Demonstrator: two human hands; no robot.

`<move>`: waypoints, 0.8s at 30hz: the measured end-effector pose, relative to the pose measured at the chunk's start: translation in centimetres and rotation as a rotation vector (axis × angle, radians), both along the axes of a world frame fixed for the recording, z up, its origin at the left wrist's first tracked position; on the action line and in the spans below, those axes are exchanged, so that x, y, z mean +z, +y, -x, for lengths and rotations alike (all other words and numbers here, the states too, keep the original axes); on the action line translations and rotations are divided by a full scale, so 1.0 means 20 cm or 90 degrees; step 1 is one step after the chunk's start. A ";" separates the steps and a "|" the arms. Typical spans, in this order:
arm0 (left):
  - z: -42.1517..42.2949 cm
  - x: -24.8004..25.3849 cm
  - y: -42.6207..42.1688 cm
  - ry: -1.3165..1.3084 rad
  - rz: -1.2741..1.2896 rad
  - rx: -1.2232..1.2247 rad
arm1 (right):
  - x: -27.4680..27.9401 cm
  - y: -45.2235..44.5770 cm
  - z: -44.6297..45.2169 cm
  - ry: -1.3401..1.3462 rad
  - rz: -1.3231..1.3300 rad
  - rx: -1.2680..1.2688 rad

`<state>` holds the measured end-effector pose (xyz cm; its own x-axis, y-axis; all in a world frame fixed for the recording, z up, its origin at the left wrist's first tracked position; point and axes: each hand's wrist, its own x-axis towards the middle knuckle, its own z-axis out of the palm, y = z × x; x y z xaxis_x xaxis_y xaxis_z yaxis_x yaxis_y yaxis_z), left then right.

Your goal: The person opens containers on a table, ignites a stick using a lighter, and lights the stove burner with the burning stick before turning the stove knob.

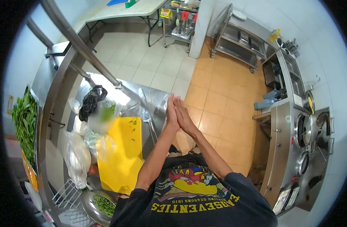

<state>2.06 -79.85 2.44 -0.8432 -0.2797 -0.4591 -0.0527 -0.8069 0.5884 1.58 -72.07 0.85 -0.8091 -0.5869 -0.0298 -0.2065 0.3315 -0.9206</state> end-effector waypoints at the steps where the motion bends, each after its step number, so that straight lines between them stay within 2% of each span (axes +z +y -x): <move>1: 0.03 0.03 0.00 -0.039 0.022 -0.002 | 0.07 0.05 -0.01 -0.007 -0.007 0.031; 4: 0.14 0.04 0.05 -0.039 0.154 -0.001 | 0.19 0.15 -0.04 -0.082 0.073 0.023; 8: 0.26 0.07 0.21 -0.019 0.290 -0.020 | 0.20 0.32 -0.04 -0.163 0.185 -0.048; 11: 0.36 0.00 0.36 0.141 0.478 -0.020 | 0.16 0.50 -0.02 -0.220 0.221 -0.109; 12: 0.39 0.04 0.44 0.187 0.575 0.011 | 0.17 0.58 0.01 -0.296 0.252 -0.117; 13: 0.40 0.06 0.50 0.231 0.691 -0.024 | 0.20 0.68 0.03 -0.372 0.283 -0.127; 16: 0.44 0.14 0.65 0.390 1.001 -0.128 | 0.19 0.94 0.10 -0.450 0.440 -0.141; 20: 0.57 0.06 0.81 0.420 1.065 -0.201 | 0.26 1.29 0.25 -0.355 0.607 -0.179; 24: 0.56 -0.25 0.87 0.261 1.035 -0.206 | 0.35 1.73 0.37 -0.198 0.487 -0.324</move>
